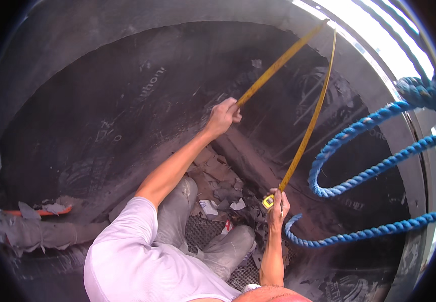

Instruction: The person measures a curved stone slab and a circular opening using a tape measure and a set square, then marks the stone with a pencil. The person repeatedly repositions the tools to take multiple measurements and draw lines on the stone surface.

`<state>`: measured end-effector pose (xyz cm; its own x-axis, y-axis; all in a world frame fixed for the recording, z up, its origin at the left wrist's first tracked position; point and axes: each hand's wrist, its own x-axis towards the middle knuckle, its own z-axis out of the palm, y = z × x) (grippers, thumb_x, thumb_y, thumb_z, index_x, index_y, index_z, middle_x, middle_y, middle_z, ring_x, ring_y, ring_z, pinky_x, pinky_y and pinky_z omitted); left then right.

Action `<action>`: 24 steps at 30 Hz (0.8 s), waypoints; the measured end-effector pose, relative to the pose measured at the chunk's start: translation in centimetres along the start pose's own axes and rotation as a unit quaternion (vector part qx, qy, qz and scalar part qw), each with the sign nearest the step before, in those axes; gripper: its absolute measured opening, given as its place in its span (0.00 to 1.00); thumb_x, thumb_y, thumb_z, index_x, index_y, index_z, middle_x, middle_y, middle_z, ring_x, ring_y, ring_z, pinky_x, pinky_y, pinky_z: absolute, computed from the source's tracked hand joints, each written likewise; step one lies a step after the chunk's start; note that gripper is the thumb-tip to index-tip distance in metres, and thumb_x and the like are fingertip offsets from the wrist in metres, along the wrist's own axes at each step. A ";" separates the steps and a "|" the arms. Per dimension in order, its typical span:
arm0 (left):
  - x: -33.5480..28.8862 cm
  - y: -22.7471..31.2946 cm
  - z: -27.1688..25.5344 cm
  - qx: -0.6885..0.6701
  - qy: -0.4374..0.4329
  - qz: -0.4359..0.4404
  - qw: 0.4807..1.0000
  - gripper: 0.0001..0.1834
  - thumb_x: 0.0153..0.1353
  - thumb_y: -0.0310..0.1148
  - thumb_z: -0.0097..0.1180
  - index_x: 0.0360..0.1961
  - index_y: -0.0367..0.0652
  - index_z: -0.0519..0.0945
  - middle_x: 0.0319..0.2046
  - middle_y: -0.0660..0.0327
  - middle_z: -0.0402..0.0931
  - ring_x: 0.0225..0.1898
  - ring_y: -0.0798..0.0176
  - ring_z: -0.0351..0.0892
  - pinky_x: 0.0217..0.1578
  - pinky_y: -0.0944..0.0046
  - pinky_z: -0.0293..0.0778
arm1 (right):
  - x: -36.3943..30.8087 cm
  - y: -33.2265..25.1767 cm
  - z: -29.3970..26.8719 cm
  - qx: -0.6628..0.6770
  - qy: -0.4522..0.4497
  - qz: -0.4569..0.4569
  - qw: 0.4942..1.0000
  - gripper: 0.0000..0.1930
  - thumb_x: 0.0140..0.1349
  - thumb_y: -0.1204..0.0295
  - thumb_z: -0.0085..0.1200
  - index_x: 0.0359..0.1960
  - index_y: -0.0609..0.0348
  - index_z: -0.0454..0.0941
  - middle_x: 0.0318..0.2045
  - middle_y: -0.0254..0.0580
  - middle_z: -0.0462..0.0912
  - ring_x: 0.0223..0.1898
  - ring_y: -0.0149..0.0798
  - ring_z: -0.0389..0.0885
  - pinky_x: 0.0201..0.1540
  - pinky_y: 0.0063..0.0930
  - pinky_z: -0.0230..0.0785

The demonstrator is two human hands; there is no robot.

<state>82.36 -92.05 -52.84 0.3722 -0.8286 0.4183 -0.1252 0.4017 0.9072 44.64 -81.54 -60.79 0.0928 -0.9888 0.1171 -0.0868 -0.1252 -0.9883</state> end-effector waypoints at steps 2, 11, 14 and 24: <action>-5.0 -4.8 -4.9 0.043 0.017 -0.028 0.999 0.11 0.84 0.31 0.51 0.47 0.35 0.81 0.36 0.58 0.82 0.37 0.65 0.90 0.40 0.62 0.89 | 0.4 3.8 -2.4 0.008 -0.033 0.041 0.999 0.20 0.85 0.56 0.54 0.46 0.65 0.85 0.34 0.40 0.85 0.34 0.32 0.86 0.40 0.26 0.78; -18.3 -2.1 -24.4 0.374 -0.007 -0.148 0.915 0.03 0.70 0.21 0.55 0.42 0.36 0.79 0.39 0.49 0.79 0.45 0.46 0.89 0.42 0.46 0.83 | 11.0 9.5 -4.1 -0.168 -0.236 0.039 0.956 0.22 0.81 0.57 0.61 0.29 0.55 0.75 0.24 0.22 0.69 0.27 0.22 0.67 0.30 0.26 0.56; -29.3 5.1 -30.1 0.484 0.009 -0.241 0.841 0.06 0.68 0.20 0.54 0.43 0.38 0.82 0.42 0.47 0.82 0.52 0.36 0.85 0.48 0.40 0.80 | 13.0 7.2 -3.4 -0.277 -0.306 0.052 0.909 0.18 0.75 0.63 0.67 0.28 0.58 0.77 0.23 0.23 0.71 0.27 0.23 0.68 0.29 0.27 0.57; -54.9 29.1 -19.5 0.478 0.223 -0.491 0.694 0.09 0.64 0.22 0.57 0.44 0.41 0.83 0.44 0.49 0.79 0.48 0.38 0.84 0.46 0.39 0.79 | 10.8 -8.9 19.6 -0.227 -0.851 -0.051 0.471 0.16 0.68 0.68 0.75 0.54 0.58 0.87 0.41 0.41 0.89 0.35 0.29 0.84 0.39 0.29 0.76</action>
<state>76.23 -27.23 -50.33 0.9301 -0.2322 -0.2845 -0.0843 -0.8890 0.4501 65.90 -89.54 -52.66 0.7468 0.4732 -0.4674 -0.1624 -0.5517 -0.8181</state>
